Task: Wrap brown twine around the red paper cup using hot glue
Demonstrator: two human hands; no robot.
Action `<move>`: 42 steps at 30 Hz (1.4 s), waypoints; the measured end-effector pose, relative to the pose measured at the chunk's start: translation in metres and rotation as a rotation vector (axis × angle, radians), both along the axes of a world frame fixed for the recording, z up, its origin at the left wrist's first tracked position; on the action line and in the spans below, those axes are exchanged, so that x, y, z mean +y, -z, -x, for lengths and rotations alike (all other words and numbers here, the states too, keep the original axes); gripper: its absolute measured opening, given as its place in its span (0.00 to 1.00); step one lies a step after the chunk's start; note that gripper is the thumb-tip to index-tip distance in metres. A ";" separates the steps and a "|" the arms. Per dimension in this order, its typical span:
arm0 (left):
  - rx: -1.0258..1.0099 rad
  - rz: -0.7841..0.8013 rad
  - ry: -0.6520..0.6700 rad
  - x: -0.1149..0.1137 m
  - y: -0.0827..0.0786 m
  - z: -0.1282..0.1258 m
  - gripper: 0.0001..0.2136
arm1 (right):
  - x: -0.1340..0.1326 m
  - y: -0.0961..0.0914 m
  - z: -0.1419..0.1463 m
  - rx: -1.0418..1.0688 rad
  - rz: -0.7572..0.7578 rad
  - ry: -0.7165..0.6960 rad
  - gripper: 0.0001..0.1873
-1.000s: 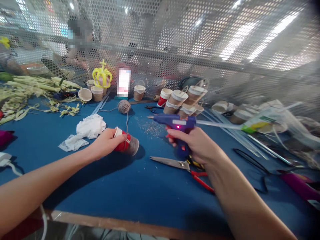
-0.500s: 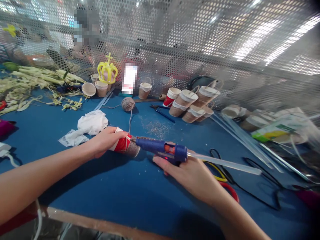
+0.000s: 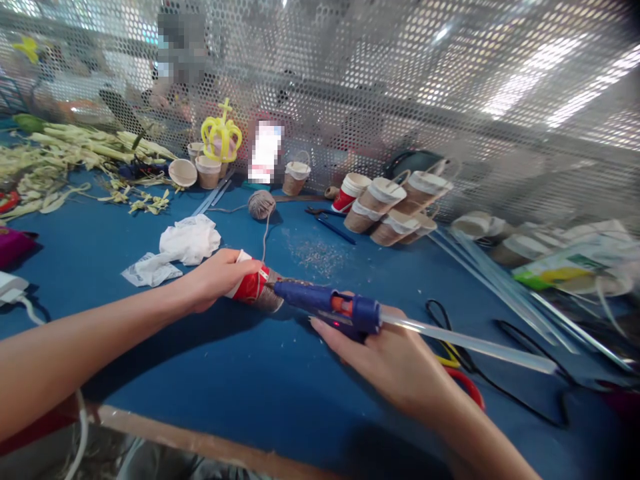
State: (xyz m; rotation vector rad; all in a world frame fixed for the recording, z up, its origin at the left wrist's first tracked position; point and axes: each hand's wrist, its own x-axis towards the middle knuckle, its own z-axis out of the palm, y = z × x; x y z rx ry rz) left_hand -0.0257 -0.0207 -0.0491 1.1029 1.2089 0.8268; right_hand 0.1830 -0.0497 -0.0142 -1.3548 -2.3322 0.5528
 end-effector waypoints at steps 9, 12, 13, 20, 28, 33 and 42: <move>-0.016 -0.006 -0.018 0.000 0.002 -0.001 0.11 | -0.002 0.000 -0.001 0.001 -0.025 -0.026 0.08; -0.028 0.003 -0.033 0.000 0.002 -0.001 0.10 | -0.002 0.000 -0.001 0.014 -0.035 -0.017 0.08; -0.047 0.011 -0.026 0.000 0.001 -0.001 0.09 | -0.002 0.000 -0.001 0.011 -0.042 -0.021 0.07; -0.089 0.054 -0.029 -0.002 -0.006 -0.005 0.08 | -0.005 -0.001 -0.001 -0.001 -0.020 -0.043 0.06; -0.022 0.057 -0.091 -0.001 -0.002 -0.005 0.08 | -0.008 -0.001 0.000 0.007 -0.008 -0.061 0.05; -0.032 0.055 -0.087 0.000 -0.001 -0.004 0.08 | -0.008 -0.003 0.001 -0.002 0.010 -0.056 0.06; -0.014 -0.027 -0.022 -0.003 -0.001 -0.005 0.11 | -0.005 -0.003 0.000 0.014 -0.012 0.012 0.07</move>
